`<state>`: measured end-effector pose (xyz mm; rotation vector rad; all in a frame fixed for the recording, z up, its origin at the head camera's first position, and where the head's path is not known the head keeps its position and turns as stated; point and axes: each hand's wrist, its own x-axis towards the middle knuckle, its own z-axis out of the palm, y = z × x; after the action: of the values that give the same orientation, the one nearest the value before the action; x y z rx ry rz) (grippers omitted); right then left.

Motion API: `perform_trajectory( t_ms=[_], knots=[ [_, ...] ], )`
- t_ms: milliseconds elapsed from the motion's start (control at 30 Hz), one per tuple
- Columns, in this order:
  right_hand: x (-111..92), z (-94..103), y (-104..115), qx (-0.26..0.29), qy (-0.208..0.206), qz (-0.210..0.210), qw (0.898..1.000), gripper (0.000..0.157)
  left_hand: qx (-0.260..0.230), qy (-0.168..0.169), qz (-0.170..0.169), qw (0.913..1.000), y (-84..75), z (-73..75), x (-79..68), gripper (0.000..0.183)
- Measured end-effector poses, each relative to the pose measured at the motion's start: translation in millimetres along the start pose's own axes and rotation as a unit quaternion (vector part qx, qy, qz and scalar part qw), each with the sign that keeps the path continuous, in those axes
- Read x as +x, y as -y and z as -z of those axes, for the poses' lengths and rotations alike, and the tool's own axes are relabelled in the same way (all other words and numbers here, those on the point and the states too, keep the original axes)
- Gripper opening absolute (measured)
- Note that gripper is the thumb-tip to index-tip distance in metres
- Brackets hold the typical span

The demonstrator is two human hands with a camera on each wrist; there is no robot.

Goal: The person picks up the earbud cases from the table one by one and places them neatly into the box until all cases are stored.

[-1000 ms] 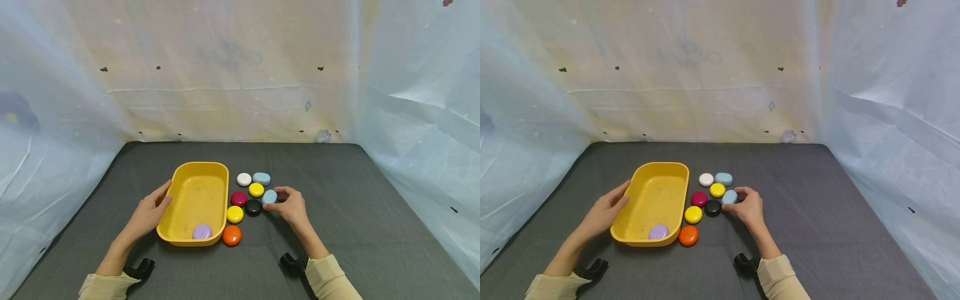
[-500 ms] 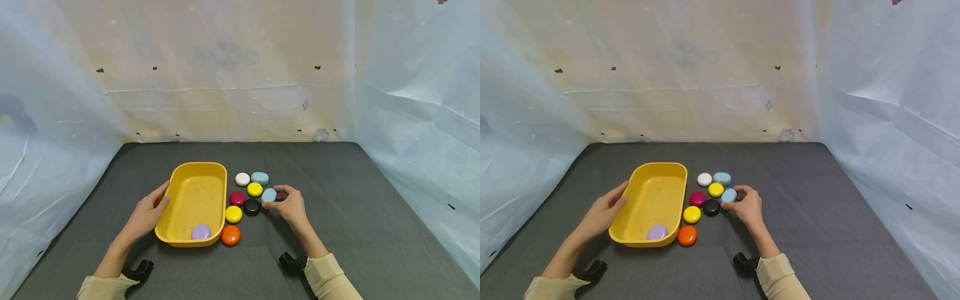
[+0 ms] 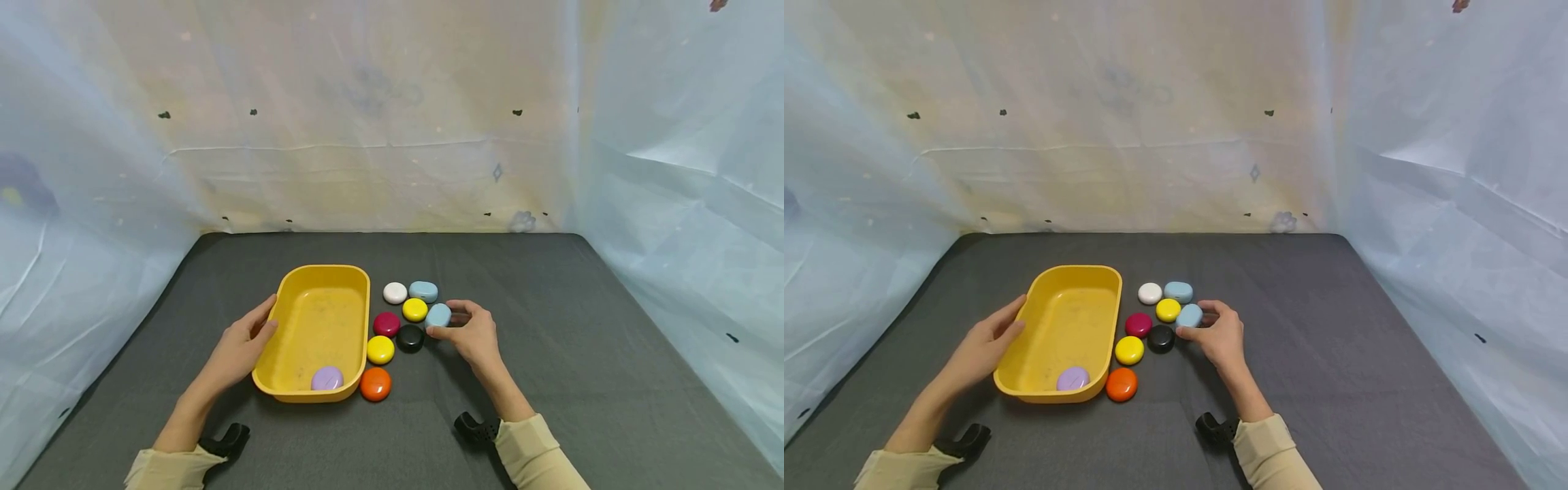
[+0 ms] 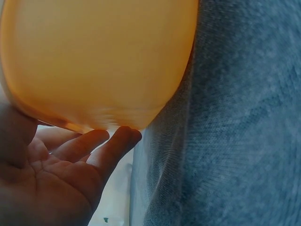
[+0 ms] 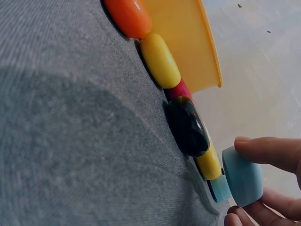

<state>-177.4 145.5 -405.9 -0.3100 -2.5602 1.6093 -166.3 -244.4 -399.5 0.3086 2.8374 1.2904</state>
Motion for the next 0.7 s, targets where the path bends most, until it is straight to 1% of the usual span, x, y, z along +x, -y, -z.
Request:
perform_trajectory(
  t_ms=[333,533,700],
  knots=[
    [-4,0.0,3,0.012,-0.007,0.013,1.000,0.059,-0.002,0.000,0.006,1.0000,1.4,-1.1,-0.8,0.059],
    [-8,-2.3,6,0.036,-0.018,0.045,0.998,0.058,-0.004,0.000,0.000,1.0000,-1.4,0.2,-1.4,0.059],
    [-14,-9.0,11,0.050,-0.010,0.066,0.997,0.056,-0.006,-0.002,0.000,1.0000,-3.6,0.7,-1.8,0.059]
  ],
)
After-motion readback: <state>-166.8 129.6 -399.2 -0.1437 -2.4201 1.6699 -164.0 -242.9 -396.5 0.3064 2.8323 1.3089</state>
